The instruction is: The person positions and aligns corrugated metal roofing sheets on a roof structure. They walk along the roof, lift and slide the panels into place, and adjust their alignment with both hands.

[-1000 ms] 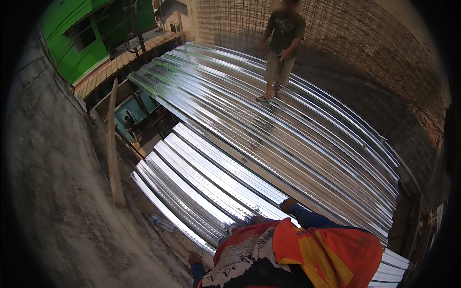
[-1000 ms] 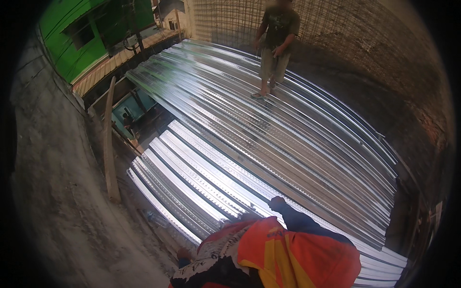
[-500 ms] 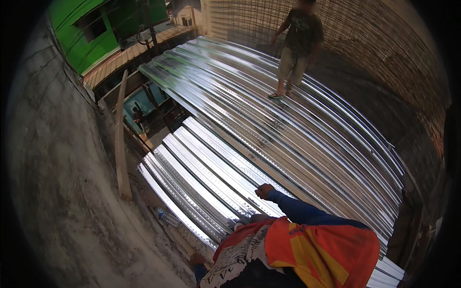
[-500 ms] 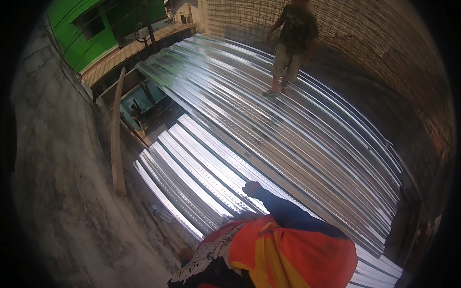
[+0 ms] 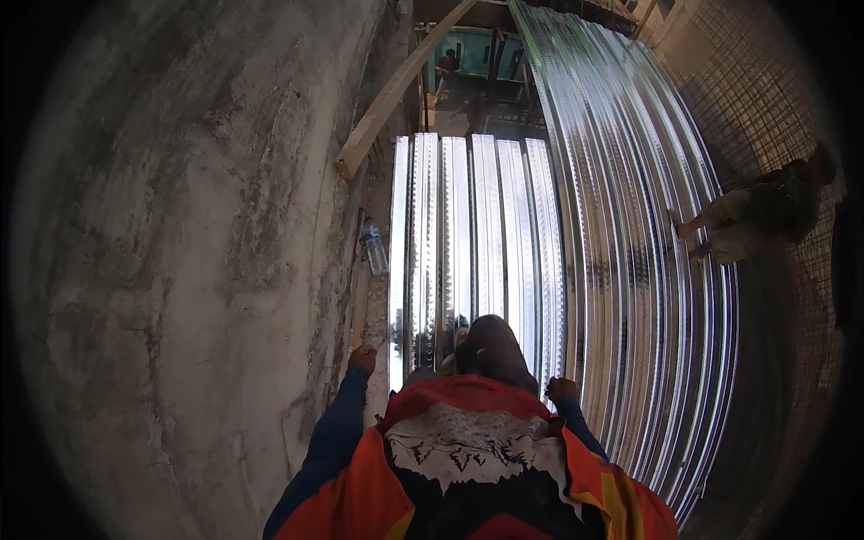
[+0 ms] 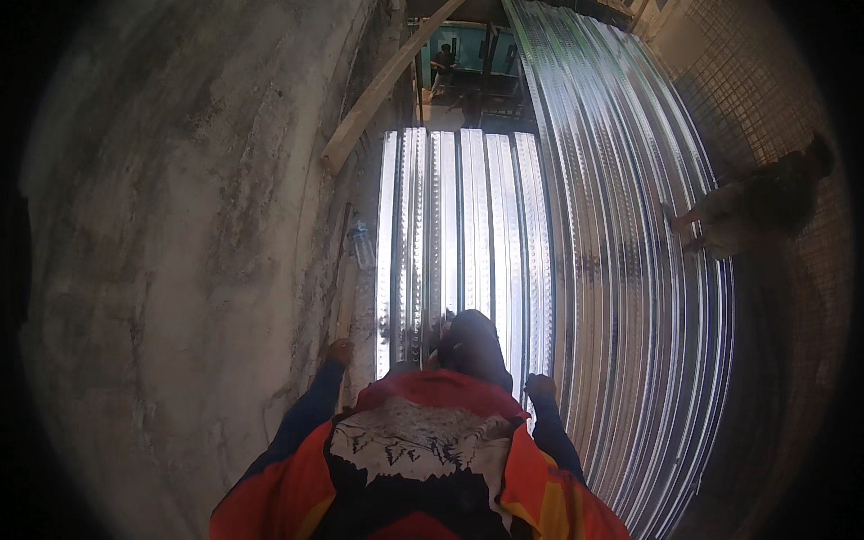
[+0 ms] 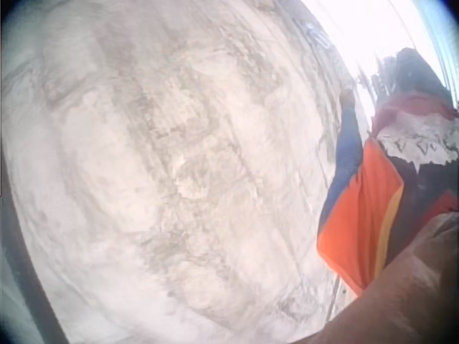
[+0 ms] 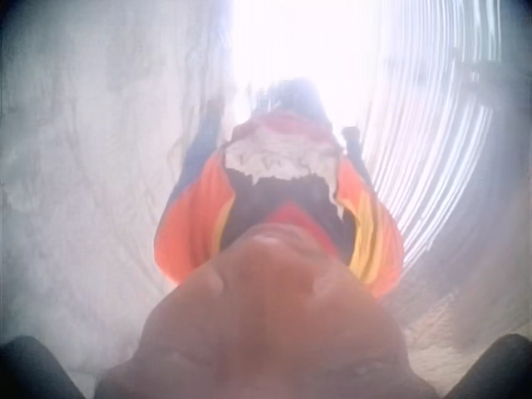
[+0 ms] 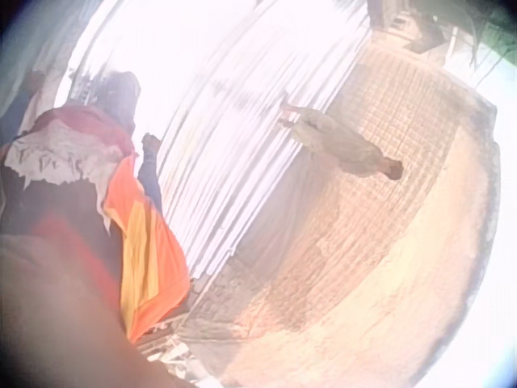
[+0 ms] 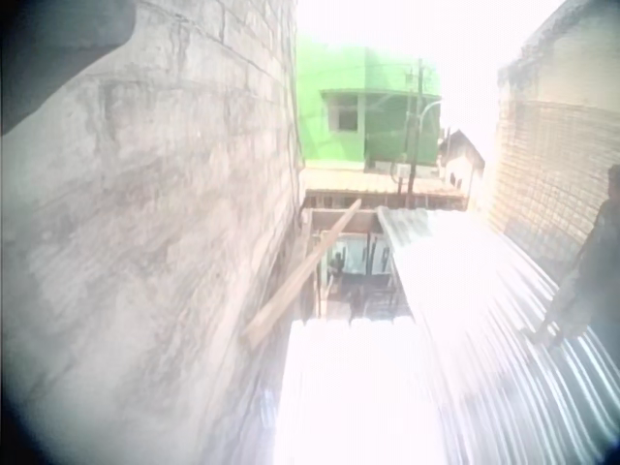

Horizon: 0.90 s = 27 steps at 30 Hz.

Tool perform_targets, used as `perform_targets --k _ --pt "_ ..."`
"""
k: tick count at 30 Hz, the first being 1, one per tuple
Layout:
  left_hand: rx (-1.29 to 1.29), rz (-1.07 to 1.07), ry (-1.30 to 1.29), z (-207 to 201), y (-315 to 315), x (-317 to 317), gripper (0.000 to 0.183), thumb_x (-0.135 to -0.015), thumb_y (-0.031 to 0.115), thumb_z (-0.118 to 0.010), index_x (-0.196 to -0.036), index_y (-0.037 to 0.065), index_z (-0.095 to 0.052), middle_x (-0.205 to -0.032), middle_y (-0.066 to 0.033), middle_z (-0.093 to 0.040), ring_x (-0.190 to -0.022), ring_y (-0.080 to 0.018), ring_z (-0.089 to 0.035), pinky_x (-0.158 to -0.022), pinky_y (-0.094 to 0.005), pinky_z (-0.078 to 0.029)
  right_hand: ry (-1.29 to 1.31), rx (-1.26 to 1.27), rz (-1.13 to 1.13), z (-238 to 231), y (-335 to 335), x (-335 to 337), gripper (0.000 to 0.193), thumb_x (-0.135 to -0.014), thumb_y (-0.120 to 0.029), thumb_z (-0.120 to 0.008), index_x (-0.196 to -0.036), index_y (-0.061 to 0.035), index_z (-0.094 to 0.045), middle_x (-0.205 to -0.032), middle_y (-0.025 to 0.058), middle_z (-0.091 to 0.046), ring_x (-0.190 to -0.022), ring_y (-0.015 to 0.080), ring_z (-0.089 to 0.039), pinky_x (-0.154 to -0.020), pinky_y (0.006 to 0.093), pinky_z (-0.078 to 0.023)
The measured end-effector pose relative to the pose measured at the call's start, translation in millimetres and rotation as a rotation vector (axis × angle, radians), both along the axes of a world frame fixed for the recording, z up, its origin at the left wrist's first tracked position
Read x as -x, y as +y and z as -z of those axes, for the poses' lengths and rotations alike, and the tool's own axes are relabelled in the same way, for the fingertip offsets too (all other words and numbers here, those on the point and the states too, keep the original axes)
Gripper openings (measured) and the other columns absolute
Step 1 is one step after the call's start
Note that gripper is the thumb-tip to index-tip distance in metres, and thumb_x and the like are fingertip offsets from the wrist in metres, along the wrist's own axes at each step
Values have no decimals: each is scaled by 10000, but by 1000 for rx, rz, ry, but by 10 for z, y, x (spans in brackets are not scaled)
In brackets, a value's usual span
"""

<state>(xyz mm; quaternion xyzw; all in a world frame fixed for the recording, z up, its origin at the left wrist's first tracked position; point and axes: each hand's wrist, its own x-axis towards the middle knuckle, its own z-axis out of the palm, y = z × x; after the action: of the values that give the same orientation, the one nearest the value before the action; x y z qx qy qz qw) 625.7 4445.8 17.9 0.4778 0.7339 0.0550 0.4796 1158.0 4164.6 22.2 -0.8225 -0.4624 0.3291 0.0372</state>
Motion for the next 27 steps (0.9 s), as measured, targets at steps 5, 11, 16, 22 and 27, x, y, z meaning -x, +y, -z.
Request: perform_targets --k 5,11,16,22,27 --pt "-13 48 29 -686 653 -220 396 -775 307 -583 -1080 55 -596 -1072 -172 -605 -1014 -300 -565 -881 -361 -436 114 61 57 372 219 -239 337 -837 -276 -484 -767 14 -642 -690 103 -653 -584 193 -629 -553 319 -514" --pt "-42 121 183 -699 2149 -367 527 -769 339 -623 -1188 41 -506 -1181 -178 -541 -1060 -297 -539 -907 -369 -430 92 -77 -20 240 1693 -408 354 -853 -308 -506 -722 4 -610 -649 97 -626 -531 176 -594 -495 322 -473" --pt "-125 163 251 -812 3517 -768 634 -755 357 -642 -1240 5 -437 -1195 -182 -530 -1083 -293 -529 -922 -359 -425 406 -112 404 188 2916 -668 344 -859 -295 -532 -750 23 -608 -646 107 -623 -528 175 -592 -472 301 -463" --pt "-104 221 364 -914 4753 -1125 758 -729 404 -655 -1289 -14 -363 -1256 -209 -468 -1143 -321 -476 -953 -375 -402 275 -456 167 -262 4088 -1271 299 -860 -266 -533 -811 18 -610 -644 94 -622 -556 156 -590 -512 288 -467" --pt "-131 243 443 -684 5694 -1236 801 -703 356 -686 -1297 -38 -320 -1259 -228 -443 -1156 -322 -457 -974 -373 -385 309 -171 609 -852 4637 -1527 298 -796 -272 -525 -835 4 -631 -716 137 -623 -641 251 -624 -627 360 -495"
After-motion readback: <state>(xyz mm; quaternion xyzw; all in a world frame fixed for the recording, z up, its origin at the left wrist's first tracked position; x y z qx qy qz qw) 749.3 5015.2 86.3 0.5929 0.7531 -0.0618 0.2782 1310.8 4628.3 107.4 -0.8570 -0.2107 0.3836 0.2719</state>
